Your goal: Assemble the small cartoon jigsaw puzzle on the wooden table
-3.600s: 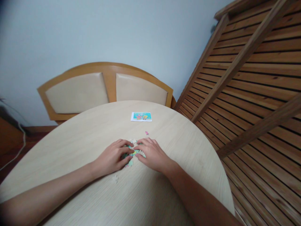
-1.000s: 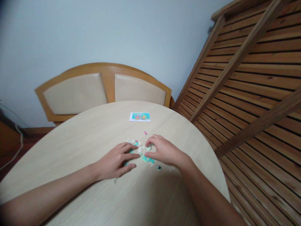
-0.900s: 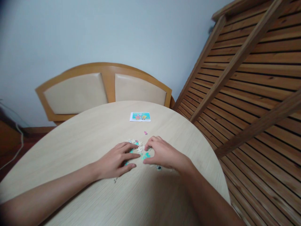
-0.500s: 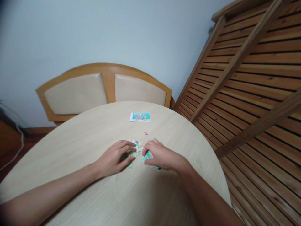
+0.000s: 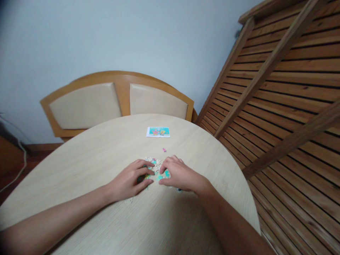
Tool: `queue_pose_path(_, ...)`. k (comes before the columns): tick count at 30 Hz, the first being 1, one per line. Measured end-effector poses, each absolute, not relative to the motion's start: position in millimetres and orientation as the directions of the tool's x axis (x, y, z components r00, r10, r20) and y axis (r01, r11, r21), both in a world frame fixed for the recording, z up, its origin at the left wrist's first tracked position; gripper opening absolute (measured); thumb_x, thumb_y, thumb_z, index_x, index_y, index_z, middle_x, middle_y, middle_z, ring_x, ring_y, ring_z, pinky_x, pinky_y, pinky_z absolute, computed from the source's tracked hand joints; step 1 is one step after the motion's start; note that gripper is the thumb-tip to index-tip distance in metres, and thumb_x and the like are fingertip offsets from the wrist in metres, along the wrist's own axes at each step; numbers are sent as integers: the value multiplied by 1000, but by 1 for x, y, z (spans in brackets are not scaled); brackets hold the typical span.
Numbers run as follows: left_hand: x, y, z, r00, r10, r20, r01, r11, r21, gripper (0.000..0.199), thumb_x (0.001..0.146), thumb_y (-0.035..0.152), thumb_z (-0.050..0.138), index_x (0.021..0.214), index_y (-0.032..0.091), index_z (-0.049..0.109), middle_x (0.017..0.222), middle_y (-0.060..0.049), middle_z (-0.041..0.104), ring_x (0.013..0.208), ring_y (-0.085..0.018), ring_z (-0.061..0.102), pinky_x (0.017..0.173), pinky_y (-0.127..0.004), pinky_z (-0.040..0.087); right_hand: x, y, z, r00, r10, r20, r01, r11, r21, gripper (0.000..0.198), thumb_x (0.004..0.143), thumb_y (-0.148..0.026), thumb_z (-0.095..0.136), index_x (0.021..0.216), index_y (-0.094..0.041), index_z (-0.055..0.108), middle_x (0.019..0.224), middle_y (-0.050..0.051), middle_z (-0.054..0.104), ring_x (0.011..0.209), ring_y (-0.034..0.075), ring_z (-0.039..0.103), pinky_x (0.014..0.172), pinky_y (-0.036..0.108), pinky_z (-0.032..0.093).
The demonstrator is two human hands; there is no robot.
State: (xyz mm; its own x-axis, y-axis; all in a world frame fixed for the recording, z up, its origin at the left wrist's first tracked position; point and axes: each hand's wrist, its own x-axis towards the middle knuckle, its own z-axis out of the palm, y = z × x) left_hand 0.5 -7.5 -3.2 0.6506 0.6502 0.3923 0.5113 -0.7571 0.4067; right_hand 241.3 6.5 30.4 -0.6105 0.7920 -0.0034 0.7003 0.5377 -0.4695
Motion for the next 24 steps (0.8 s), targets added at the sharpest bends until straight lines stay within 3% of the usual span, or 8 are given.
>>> queue_pose_path(12, 4, -11, -2, 636, 662, 396, 498, -744, 445, 17, 92, 30, 64, 107, 23, 70, 123, -10, 63, 116, -26, 57, 102, -44, 47, 238, 7, 20, -682, 729, 48, 588, 587, -556, 13, 86, -28, 72, 97, -24, 66, 104, 3, 65, 110, 24, 55, 97, 37, 40)
queue_pose_path(19, 6, -10, 3, 592, 691, 415, 452, -711, 539, 11, 94, 22, 58, 89, 20, 67, 109, -7, 68, 107, -22, 60, 96, -38, 49, 221, 4, 25, -638, 767, 71, 461, 454, -763, 8, 85, -21, 68, 92, -19, 64, 84, 0, 67, 79, 16, 63, 71, 25, 46)
queue_pose_path(24, 2, -9, 10, 618, 655, 435, 451, -749, 486, 11, 94, 21, 57, 87, 20, 65, 108, -8, 68, 105, -22, 60, 95, -39, 49, 224, 6, 25, -574, 813, 93, 454, 411, -790, 7, 83, -25, 70, 85, -19, 67, 79, 0, 69, 76, 17, 64, 69, 25, 48)
